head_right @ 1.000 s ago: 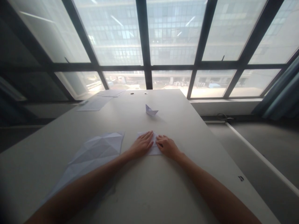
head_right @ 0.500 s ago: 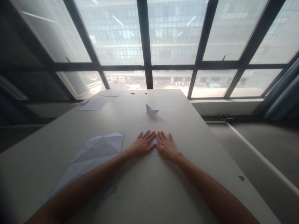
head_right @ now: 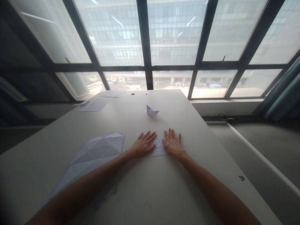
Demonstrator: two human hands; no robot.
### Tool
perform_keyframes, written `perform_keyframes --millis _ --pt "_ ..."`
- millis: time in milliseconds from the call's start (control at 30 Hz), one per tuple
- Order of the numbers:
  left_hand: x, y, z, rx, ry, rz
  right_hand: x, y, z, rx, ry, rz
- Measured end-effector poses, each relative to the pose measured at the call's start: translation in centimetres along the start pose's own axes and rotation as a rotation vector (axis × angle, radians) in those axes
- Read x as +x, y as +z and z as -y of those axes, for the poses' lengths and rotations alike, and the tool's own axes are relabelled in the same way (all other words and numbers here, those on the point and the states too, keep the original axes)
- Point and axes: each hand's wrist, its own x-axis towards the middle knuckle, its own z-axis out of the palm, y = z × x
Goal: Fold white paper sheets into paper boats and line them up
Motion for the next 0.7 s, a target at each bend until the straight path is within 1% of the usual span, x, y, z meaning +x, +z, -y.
perform_keyframes --millis 133,233,333,367,433,567,633,700 --pt "0.0 0.0 0.0 0.005 -0.004 0.003 0.4 0.3 -1.2 0.009 0.098 -0.068" --pt "0.0 -0.1 0.0 0.003 0.000 0.008 0.4 0.3 -1.4 0.066 0.096 -0.126" --pt "0.0 -0.2 -0.1 0.005 0.000 0.009 0.2 -0.3 -0.8 0.118 0.066 -0.195" --pt "0.0 -0.3 -0.2 0.006 0.001 0.010 0.1 -0.6 -0.5 0.124 0.040 -0.209" --pt "0.0 -0.4 -0.3 0.008 0.013 0.010 0.0 -1.2 0.3 0.139 -0.062 -0.214" --pt "-0.1 -0.7 -0.6 -0.007 0.099 0.001 -0.4 -1.6 1.8 0.184 -0.313 -0.148" --pt "-0.1 -0.8 -0.7 -0.018 0.141 0.004 -0.6 -1.3 2.2 0.163 -0.361 -0.080" --pt "-0.1 -0.8 -0.8 -0.023 0.153 0.008 -0.8 -1.0 2.4 0.122 -0.350 -0.015"
